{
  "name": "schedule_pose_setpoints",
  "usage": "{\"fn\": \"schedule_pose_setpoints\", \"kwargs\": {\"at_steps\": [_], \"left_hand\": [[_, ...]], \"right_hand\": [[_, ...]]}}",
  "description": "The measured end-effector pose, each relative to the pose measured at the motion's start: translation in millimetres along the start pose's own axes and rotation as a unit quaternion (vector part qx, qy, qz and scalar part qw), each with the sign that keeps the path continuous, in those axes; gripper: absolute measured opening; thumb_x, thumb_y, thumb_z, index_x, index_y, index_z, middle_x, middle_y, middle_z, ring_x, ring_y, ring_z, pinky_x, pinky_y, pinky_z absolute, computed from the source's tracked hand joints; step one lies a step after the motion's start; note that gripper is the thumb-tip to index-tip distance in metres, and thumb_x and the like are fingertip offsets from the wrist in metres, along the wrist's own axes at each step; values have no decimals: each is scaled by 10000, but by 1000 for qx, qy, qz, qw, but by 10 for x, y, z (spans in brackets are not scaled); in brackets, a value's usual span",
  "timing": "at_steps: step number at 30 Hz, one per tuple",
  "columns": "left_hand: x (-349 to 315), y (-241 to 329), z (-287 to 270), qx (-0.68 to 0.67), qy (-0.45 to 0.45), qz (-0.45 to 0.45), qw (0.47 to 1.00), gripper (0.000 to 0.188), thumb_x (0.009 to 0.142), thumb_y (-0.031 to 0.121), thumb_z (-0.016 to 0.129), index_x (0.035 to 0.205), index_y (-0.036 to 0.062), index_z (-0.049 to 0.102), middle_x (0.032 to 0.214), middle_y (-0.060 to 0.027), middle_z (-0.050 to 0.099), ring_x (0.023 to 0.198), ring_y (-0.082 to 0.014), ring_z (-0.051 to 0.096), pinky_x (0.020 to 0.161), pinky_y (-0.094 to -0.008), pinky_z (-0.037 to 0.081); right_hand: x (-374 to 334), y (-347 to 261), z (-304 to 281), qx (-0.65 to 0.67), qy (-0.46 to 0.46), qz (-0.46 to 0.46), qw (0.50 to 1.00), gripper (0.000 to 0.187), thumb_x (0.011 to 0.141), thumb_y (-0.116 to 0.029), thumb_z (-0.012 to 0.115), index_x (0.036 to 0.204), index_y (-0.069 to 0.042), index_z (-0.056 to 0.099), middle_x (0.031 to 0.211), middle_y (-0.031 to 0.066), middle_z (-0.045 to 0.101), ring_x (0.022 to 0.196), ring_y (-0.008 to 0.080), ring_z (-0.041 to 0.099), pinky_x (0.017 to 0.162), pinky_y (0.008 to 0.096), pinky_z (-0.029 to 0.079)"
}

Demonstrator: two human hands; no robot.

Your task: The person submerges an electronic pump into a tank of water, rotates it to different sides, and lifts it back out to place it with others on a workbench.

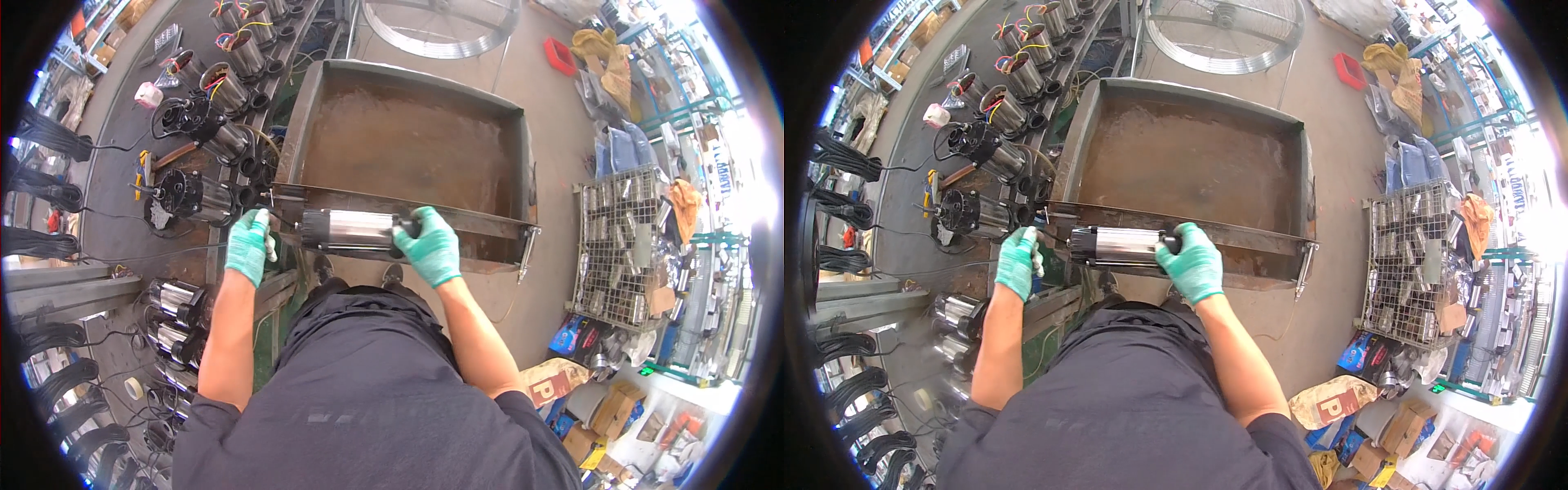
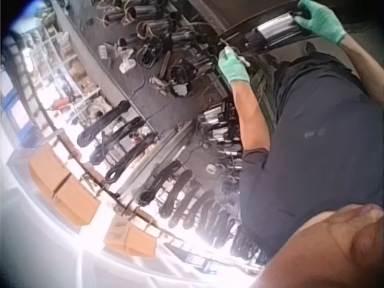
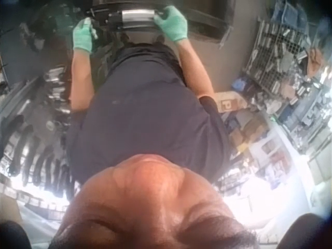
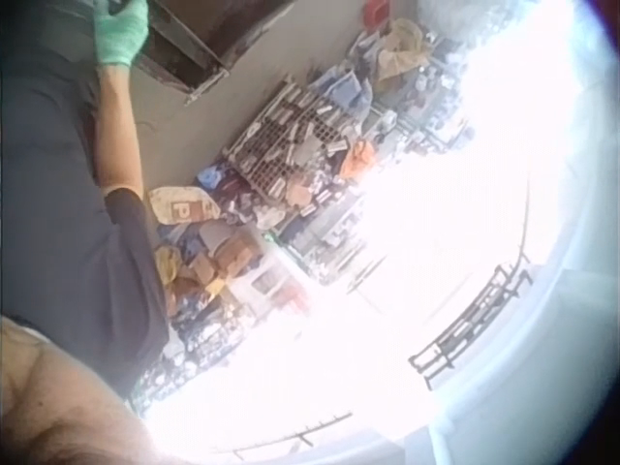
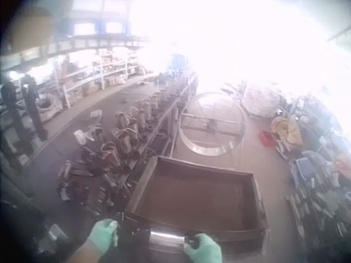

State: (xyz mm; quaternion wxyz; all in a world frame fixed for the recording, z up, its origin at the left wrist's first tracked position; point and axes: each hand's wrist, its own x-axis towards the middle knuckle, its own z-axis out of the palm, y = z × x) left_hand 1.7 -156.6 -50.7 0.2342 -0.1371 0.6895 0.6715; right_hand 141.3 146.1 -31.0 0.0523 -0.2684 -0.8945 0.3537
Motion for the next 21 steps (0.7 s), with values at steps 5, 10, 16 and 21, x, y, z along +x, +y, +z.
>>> {"fn": "schedule_pose_setpoints", "kwargs": {"at_steps": [5,10,16,21], "left_hand": [[-170,172,26,-63,-4,22,998,211,1052,242,558,963,67,636,657,37,495,444,-72,474,370,-263,399],[-763,781,226,-64,-140,108,982,262,1029,303,612,996,45,642,666,21,541,478,-61,504,424,-239,432],[-769,692,1075,52,-260,67,962,194,1050,221,574,1017,40,637,626,12,567,477,-67,513,463,-225,437],[-803,787,1104,-6,-239,46,970,189,1044,223,585,1002,48,643,627,18,563,485,-62,517,450,-222,430]], "right_hand": [[35,166,83,35,7,0,999,388,817,-310,790,1066,-38,671,953,178,727,877,322,717,804,396,565],[62,1084,-52,190,-36,107,975,359,912,-158,724,1237,-22,659,918,123,734,780,192,681,744,330,558],[159,2266,468,336,9,156,929,250,922,19,613,1158,-21,683,1032,72,743,901,120,650,838,274,521],[209,2312,460,317,7,153,936,311,915,70,581,1205,-13,658,1046,54,741,928,121,651,872,266,516]]}}
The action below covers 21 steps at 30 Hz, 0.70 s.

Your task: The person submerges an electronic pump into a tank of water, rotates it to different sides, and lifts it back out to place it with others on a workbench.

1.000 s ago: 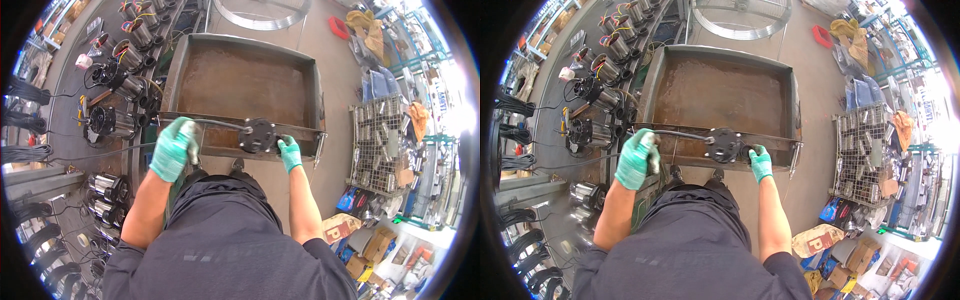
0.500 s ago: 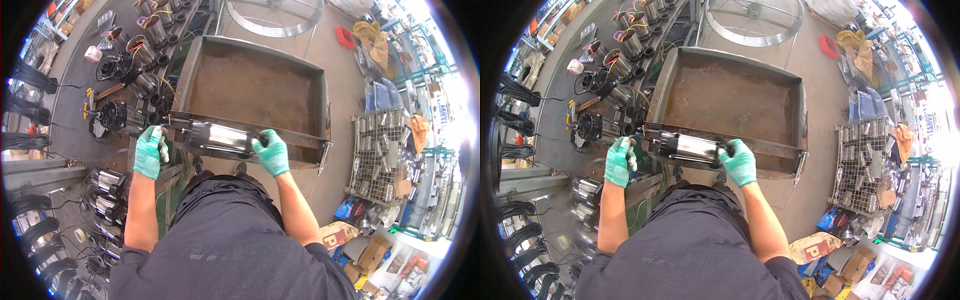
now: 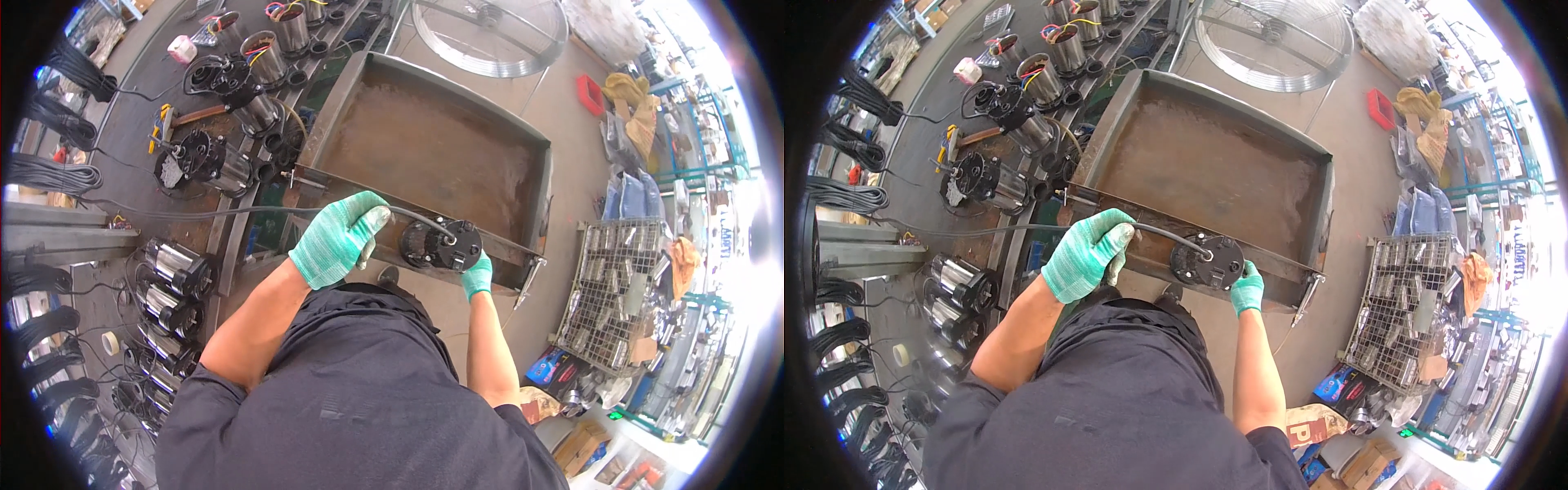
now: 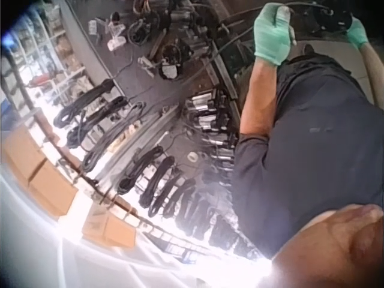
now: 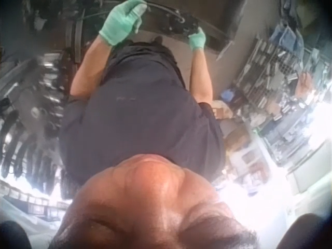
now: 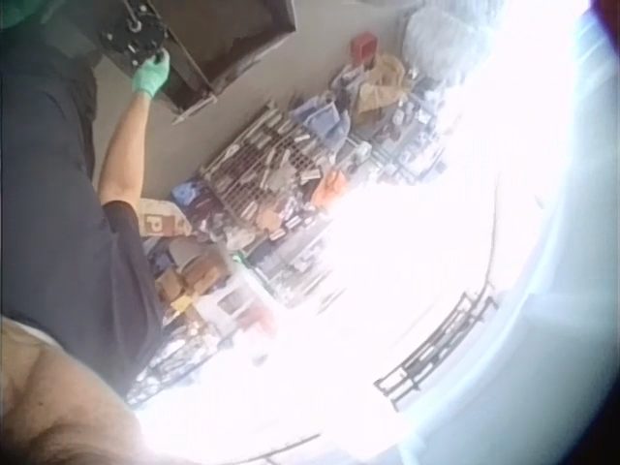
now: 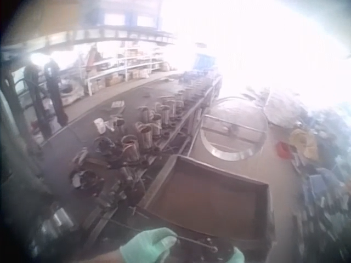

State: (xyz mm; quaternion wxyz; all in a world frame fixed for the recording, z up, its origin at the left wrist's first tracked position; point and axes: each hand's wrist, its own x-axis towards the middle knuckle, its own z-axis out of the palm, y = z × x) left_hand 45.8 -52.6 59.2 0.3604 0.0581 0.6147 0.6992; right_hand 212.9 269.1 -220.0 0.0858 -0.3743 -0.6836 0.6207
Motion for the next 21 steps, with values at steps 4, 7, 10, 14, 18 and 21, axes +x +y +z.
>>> {"fn": "schedule_pose_setpoints", "kwargs": {"at_steps": [4,7,10,14,18,21], "left_hand": [[36,-174,-66,98,20,100,990,188,1036,213,600,1031,31,648,720,8,596,511,-57,521,458,-229,431],[18,-207,-118,140,23,112,984,183,1025,218,621,1067,44,660,703,17,572,542,-57,497,507,-252,428],[88,-468,-148,202,62,259,943,217,1041,256,592,1066,51,657,681,9,558,546,-64,501,520,-263,440],[-206,-213,-397,46,60,104,992,227,1053,259,564,1056,51,653,665,8,548,538,-67,513,504,-260,436],[-701,-158,-1052,-19,203,47,978,260,1039,287,586,1032,34,646,652,22,543,477,-68,491,423,-259,380],[-928,-251,-1583,-45,276,44,959,301,1022,316,612,1023,16,645,635,17,569,457,-85,513,416,-257,403]], "right_hand": [[-101,-298,-18,-255,-50,-142,955,335,932,10,566,1250,-56,651,1138,57,722,983,155,656,896,309,526],[-21,-945,283,-572,-72,-501,645,260,840,-235,678,1061,-114,741,971,64,728,904,305,660,845,449,515],[-97,-1208,418,-495,-49,-501,708,146,844,-204,666,922,-131,765,869,69,707,837,326,626,761,432,492],[207,-432,-64,-86,-169,-20,982,385,930,-55,531,1303,-88,621,987,24,692,754,159,623,689,319,517],[-283,-1736,520,-261,-256,58,929,563,886,11,460,1431,-120,522,875,34,645,567,101,534,450,261,453],[-518,-2170,1289,-348,-330,-6,877,569,865,-9,474,1429,-65,523,1101,85,680,828,150,649,741,284,553]]}}
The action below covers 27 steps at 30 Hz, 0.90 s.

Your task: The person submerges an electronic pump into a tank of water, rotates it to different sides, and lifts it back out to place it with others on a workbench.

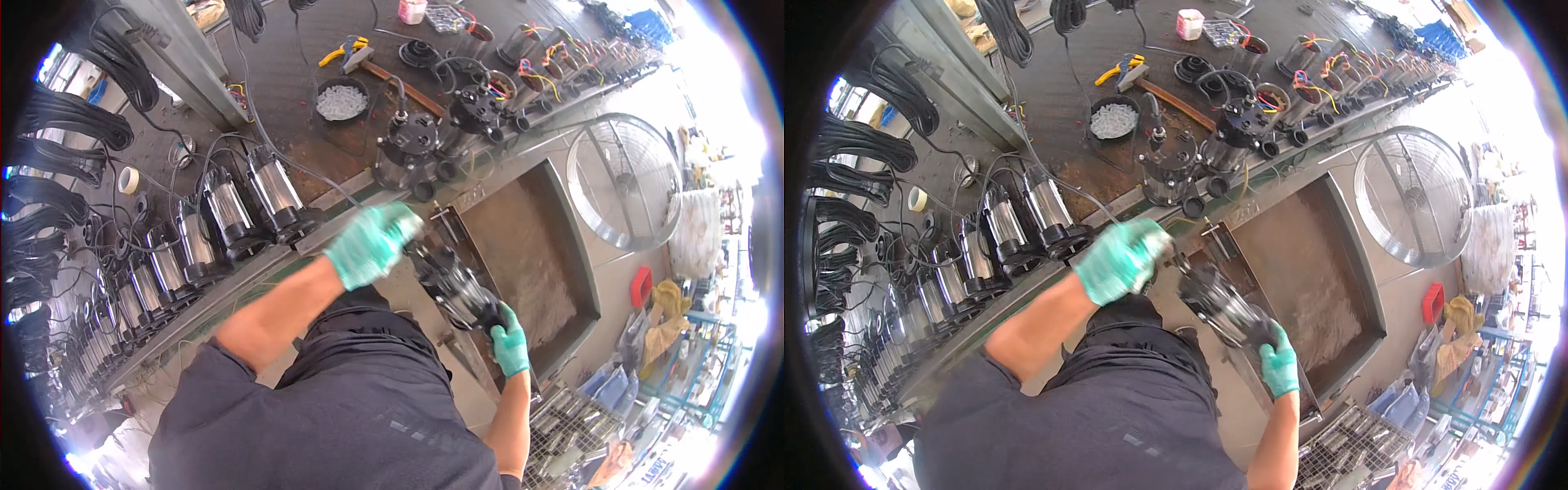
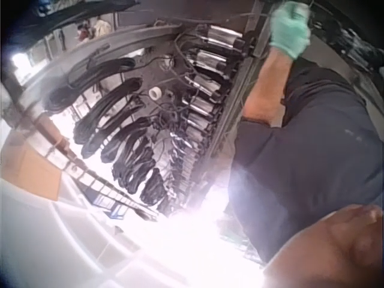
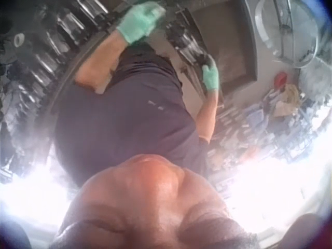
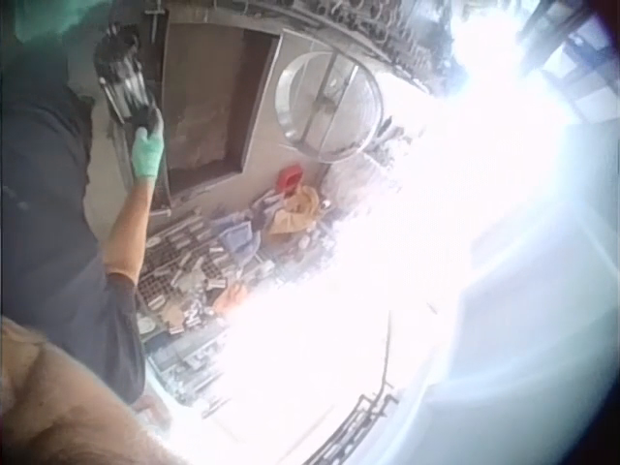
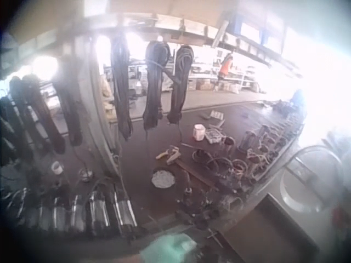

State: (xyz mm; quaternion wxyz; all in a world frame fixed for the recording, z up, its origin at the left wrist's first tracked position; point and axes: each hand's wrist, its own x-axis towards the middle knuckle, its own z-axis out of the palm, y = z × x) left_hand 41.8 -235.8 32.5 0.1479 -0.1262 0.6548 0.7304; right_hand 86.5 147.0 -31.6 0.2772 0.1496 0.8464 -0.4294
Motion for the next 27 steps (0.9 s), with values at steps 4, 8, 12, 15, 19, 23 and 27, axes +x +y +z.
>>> {"fn": "schedule_pose_setpoints", "kwargs": {"at_steps": [4,8,12,15,19,23,27], "left_hand": [[-55,471,-832,-29,137,105,985,326,1023,384,600,997,60,628,598,20,548,435,-83,489,406,-238,389],[204,728,-1442,28,216,121,969,326,1055,347,547,989,40,635,644,36,491,465,-60,449,412,-228,371],[606,566,-1982,10,279,107,954,292,1058,314,540,999,41,629,632,42,449,457,-67,433,401,-247,395],[890,151,-2369,124,285,14,950,256,1053,274,538,1099,45,642,674,-4,527,477,-98,505,407,-285,445],[1114,-370,-2575,326,302,25,895,383,1009,251,586,1307,11,594,967,-137,692,651,-214,658,613,-358,559],[1193,-437,-2149,468,342,212,787,356,963,249,650,1236,22,651,1154,-210,683,919,-349,670,813,-398,541],[1015,180,-1294,322,97,91,937,377,989,356,637,1147,18,689,1072,-177,702,886,-271,674,799,-380,532]], "right_hand": [[334,-825,778,94,-95,-115,984,412,925,-55,552,1333,-35,605,1071,82,697,930,149,655,837,304,544],[692,-1730,1562,162,-176,-63,969,336,984,-149,580,1316,-102,606,781,29,624,503,89,548,426,252,434],[910,-2285,2114,176,-202,-30,963,287,993,-182,592,1250,-55,601,777,39,623,438,111,533,360,262,404],[1047,-2507,2292,144,-205,4,968,287,1001,-239,613,1218,-52,605,766,35,611,424,116,532,347,267,402],[1096,-2753,2417,129,-231,-19,964,392,993,-359,650,1195,-26,611,651,51,599,429,137,549,378,284,437],[1152,-2766,2347,34,-226,-56,972,494,987,-404,645,1266,-2,579,783,85,654,454,146,575,415,299,481],[1288,-1995,2212,8,-155,-193,969,566,1018,-408,589,1430,-34,487,957,114,702,745,203,675,717,340,554]]}}
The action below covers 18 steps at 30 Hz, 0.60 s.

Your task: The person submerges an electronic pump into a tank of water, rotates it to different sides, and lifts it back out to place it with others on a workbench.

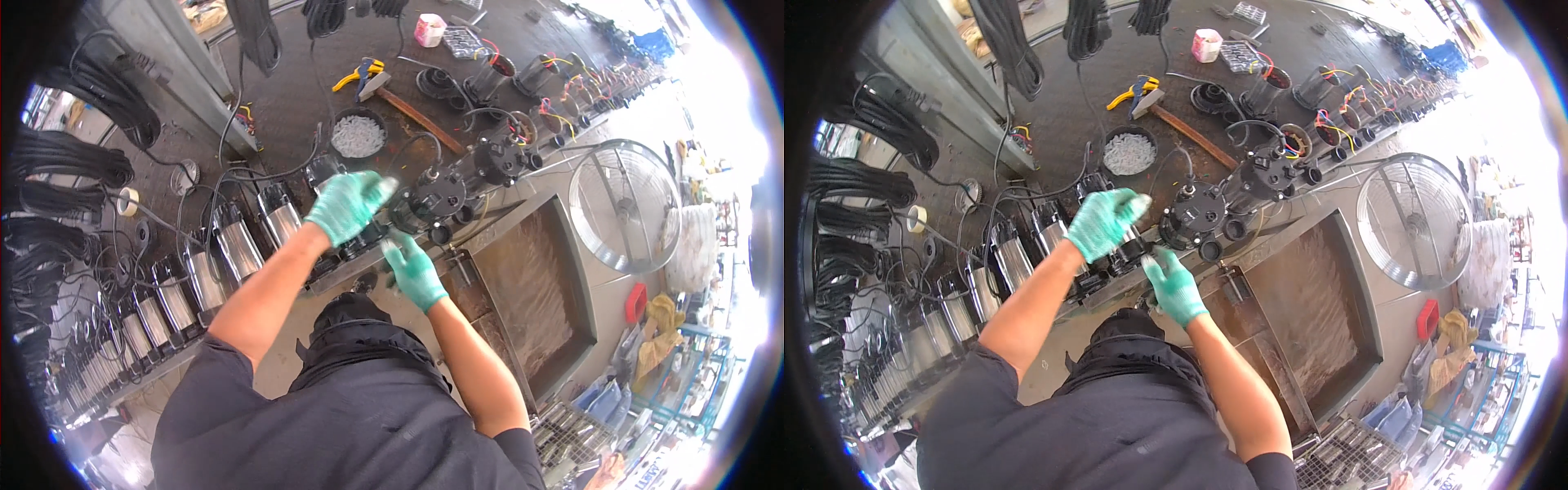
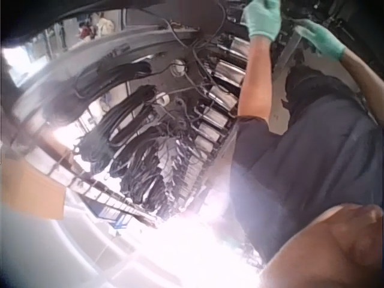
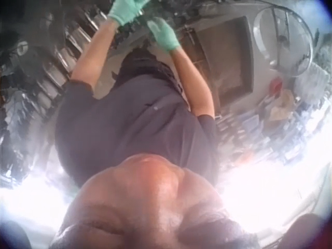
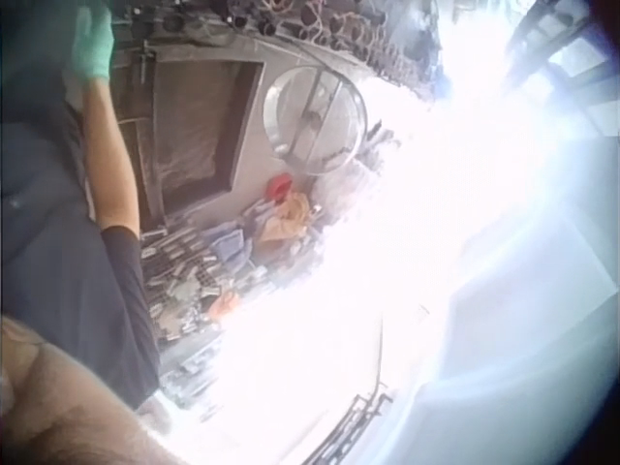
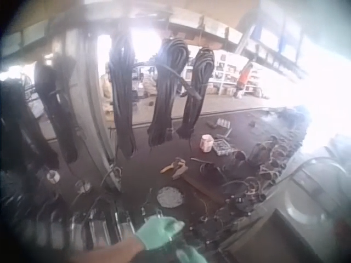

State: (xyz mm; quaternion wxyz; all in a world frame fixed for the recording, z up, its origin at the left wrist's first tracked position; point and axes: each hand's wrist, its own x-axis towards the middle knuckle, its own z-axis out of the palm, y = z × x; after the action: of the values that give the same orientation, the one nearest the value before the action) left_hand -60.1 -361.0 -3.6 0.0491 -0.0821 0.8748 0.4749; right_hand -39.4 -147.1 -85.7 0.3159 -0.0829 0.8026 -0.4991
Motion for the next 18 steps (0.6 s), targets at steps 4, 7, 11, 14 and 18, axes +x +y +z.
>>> {"fn": "schedule_pose_setpoints", "kwargs": {"at_steps": [4,7,11,14,18], "left_hand": [[463,-133,687,-205,122,98,966,562,1009,447,616,1319,-21,597,1173,-101,664,1052,-159,611,975,-298,471],[660,260,785,-292,113,181,932,596,1028,536,527,1213,-21,633,1112,-130,679,999,-157,634,920,-291,496],[659,438,681,-477,-32,96,873,612,1036,583,460,1014,4,659,865,-90,687,806,-151,641,781,-290,510],[221,809,816,-357,-15,70,931,628,1044,577,411,746,61,612,612,-28,601,604,-139,564,624,-337,456],[-297,1244,1134,-81,39,423,902,94,970,68,547,1064,62,559,641,-124,557,561,-352,578,490,-474,425]], "right_hand": [[-624,217,-353,120,-18,165,979,508,1041,-350,546,1449,-56,470,982,96,708,659,145,637,598,275,508],[-1102,817,-597,192,89,234,949,463,1038,-323,548,1422,-68,502,942,116,716,631,135,632,535,273,478],[-1760,1409,-725,283,183,259,905,414,1044,-301,537,1380,-61,523,939,158,715,604,174,649,508,275,473],[-2079,1702,-714,318,226,281,877,381,1044,-293,536,1343,-57,536,934,164,713,599,188,654,496,282,480],[-2211,1836,-639,345,230,266,870,346,1045,-245,526,1346,-74,529,928,154,696,581,197,647,443,301,476]]}}
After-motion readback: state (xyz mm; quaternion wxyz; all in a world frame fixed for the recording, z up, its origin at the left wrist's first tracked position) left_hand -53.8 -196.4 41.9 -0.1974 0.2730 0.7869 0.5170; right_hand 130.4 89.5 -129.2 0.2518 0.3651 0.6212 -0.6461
